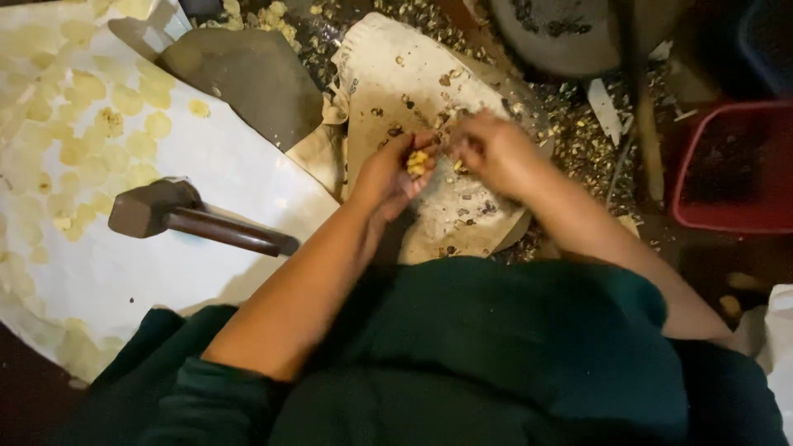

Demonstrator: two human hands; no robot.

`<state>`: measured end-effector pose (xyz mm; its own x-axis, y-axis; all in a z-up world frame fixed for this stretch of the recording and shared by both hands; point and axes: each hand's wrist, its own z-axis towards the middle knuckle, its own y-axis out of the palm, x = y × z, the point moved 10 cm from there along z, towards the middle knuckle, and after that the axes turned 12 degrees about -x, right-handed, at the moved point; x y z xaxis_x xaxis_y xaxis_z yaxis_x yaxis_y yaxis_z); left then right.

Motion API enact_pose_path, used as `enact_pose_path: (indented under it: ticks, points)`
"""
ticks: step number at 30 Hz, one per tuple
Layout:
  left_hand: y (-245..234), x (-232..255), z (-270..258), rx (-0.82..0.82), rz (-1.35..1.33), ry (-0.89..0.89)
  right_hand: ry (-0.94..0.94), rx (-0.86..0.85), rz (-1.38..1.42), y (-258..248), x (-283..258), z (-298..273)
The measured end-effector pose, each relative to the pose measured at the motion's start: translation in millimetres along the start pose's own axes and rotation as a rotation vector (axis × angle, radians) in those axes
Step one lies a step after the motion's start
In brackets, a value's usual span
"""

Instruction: Retrieving seeds from a pot and flattening them with a mallet on a stone anvil.

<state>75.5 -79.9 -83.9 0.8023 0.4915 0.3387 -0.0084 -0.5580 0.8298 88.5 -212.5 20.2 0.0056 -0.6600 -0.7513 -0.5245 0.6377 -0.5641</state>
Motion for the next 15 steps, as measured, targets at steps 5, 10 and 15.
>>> enact_pose_path:
  ticks: [5, 10, 15]
  points:
    - [53, 15, -18, -0.604, -0.409, 0.052, -0.008, 0.020, -0.342, 30, 8, -6]
    - [34, 4, 3, -0.168, -0.289, 0.101, 0.120, -0.031, -0.458, 17, -12, -8]
    - [-29, -30, 19, 0.052, -0.146, 0.044, 0.325, 0.144, -0.107, -15, 16, -24]
